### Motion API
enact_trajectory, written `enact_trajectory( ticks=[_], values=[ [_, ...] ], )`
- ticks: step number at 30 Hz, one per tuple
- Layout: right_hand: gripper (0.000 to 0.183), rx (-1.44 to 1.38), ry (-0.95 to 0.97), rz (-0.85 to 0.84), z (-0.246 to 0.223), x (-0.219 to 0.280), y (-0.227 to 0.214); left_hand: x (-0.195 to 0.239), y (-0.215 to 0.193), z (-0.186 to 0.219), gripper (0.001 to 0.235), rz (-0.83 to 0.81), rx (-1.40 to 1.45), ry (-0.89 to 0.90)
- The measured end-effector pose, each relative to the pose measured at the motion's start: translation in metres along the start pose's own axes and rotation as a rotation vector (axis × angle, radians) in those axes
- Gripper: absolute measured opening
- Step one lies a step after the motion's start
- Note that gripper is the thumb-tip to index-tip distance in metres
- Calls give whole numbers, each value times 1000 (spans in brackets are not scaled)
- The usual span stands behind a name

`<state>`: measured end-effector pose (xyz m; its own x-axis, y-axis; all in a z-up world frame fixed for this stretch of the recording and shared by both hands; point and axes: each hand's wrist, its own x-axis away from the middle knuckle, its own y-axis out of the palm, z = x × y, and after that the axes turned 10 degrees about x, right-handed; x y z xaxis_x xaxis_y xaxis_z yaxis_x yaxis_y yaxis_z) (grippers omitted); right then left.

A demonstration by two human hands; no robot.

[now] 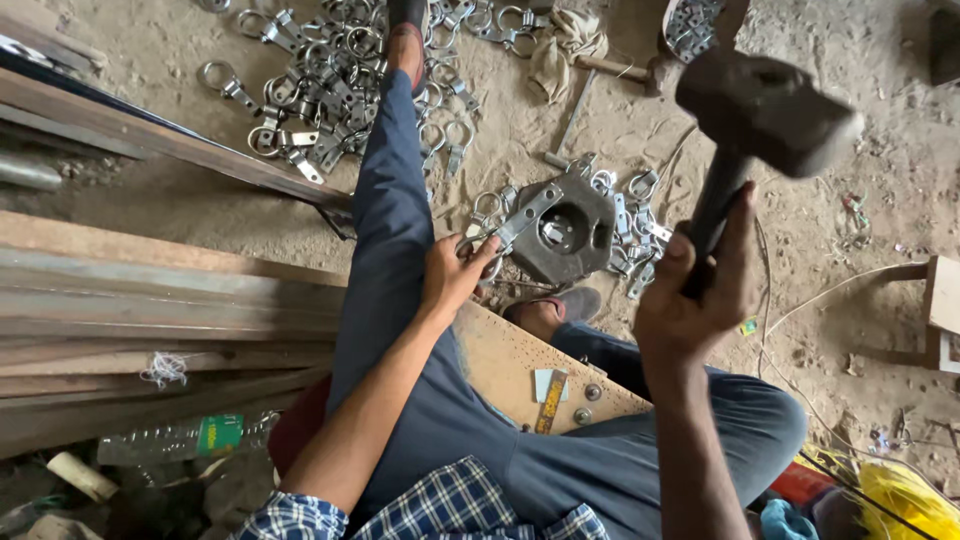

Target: The person sits with a metal jig between their legs and uses a hammer to assemble metal shackles by inserting pins and striking them.

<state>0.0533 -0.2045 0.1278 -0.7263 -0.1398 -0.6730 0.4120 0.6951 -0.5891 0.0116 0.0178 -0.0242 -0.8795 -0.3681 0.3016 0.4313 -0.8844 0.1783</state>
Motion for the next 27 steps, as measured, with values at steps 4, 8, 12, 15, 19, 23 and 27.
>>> enact_trajectory(
  ticks=[4,8,12,15,19,23,27],
  values=[
    [22,85,24,-399,8,14,35,-2,1,3,37,-5,23,-42],
    [55,262,336,-785,11,14,37,-3,-3,-3,37,-22,36,-95],
    [59,204,249,-644,13,20,17,-4,-1,-8,42,-17,-34,-71],
    [57,118,164,-534,15,37,12,-7,-3,-10,31,-50,104,-8],
    [55,407,398,-829,29,63,2,-6,-2,-24,32,-5,36,25],
    [56,501,272,-911,37,71,7,-14,-1,-40,33,54,-206,240],
    [56,402,220,-857,43,69,5,-19,0,-61,23,-35,250,32]
  ],
)
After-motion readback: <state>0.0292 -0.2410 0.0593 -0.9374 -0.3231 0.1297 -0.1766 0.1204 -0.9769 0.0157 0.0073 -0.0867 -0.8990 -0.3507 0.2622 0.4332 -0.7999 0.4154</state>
